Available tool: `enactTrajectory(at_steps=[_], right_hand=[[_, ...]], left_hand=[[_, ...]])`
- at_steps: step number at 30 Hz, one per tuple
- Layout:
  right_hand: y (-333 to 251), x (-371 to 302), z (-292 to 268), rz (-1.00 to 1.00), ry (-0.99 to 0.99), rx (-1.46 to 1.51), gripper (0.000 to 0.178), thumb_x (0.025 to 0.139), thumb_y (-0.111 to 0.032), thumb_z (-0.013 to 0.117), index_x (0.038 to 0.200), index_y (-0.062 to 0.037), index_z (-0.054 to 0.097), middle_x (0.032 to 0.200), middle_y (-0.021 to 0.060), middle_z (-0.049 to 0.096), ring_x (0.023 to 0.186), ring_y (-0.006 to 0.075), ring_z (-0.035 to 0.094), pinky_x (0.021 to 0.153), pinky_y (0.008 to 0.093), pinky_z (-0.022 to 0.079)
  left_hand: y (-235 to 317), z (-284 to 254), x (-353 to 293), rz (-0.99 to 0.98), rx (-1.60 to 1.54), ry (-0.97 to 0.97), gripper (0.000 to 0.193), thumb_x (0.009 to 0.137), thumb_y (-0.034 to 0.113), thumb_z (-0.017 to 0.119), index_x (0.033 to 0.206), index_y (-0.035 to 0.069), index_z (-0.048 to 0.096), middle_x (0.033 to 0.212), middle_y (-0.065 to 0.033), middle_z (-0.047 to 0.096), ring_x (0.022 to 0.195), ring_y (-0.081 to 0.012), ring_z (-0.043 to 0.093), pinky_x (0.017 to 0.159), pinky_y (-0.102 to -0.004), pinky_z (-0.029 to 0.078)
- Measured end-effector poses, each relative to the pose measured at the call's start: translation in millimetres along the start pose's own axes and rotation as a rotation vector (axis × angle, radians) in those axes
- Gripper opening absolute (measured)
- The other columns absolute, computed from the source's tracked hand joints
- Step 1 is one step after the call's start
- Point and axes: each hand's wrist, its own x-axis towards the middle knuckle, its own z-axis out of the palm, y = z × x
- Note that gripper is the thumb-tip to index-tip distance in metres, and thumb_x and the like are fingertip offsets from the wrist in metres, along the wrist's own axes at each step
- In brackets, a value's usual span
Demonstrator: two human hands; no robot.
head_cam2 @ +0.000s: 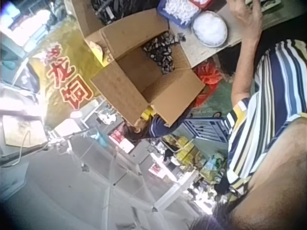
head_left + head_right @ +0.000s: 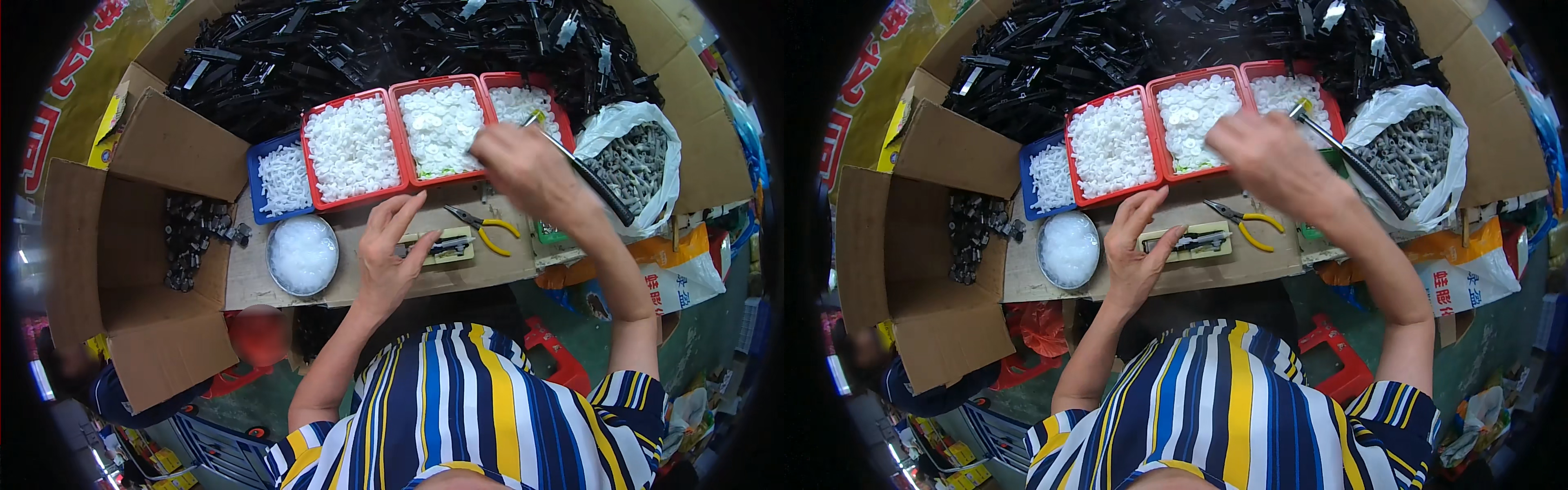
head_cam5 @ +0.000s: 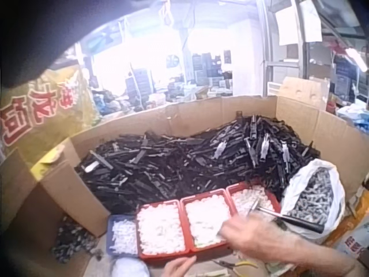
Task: The person assembles small lock components at a workbench. They pick a white plastic piece and a metal pin, place them into a wooden jig, and use a hammer to strike the pin. They then use pliers to remove the assembled unit and place it into a cardboard box. This process is repeated continuously throughout the clip.
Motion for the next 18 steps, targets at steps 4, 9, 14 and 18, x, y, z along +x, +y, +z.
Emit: enactTrajectory(at_steps=[4,9,14,18], right_hand=[[-35,-1,-5,0.001,-0.242,0.699,0.023,0.088,-0.007,0.066,0.108,-0.001,0.057,0.097,0.0148,0.064,0.093,0.0343,0.065,0.079,0.0423,0.052],[-43,-10,14,0.178,0.116,0.585,0.038,0.084,-0.016,0.073,0.117,-0.0036,0.059,0.105,0.0121,0.064,0.094,0.0313,0.064,0.077,0.0421,0.049],[-62,-35,28,0.209,0.058,0.282,0.04,0.08,-0.021,0.077,0.114,-0.0065,0.063,0.101,0.0067,0.063,0.096,0.0239,0.062,0.077,0.0379,0.042],[-69,-36,39,0.211,0.049,0.288,0.033,0.08,-0.018,0.077,0.108,-0.0062,0.064,0.1,0.006,0.062,0.095,0.0241,0.061,0.077,0.0379,0.041]], left_hand=[[17,14,7,-0.159,-0.437,-0.074,0.048,0.085,0.0,0.074,0.132,0.001,0.061,0.122,-0.0128,0.065,0.104,-0.0202,0.066,0.083,-0.0303,0.055],[2,21,-7,-0.465,-0.889,0.11,0.028,0.091,-0.002,0.07,0.118,-0.002,0.064,0.104,-0.0078,0.071,0.092,-0.0116,0.067,0.083,-0.0256,0.056],[-4,19,-12,-0.712,-1.194,0.303,0.017,0.091,0.001,0.07,0.105,0.006,0.063,0.099,-0.0051,0.07,0.088,-0.0121,0.069,0.08,-0.0251,0.058],[-1,17,-22,-0.71,-1.199,0.29,0.018,0.092,0.001,0.069,0.107,0.006,0.06,0.101,-0.005,0.068,0.09,-0.0125,0.068,0.081,-0.0256,0.059]])
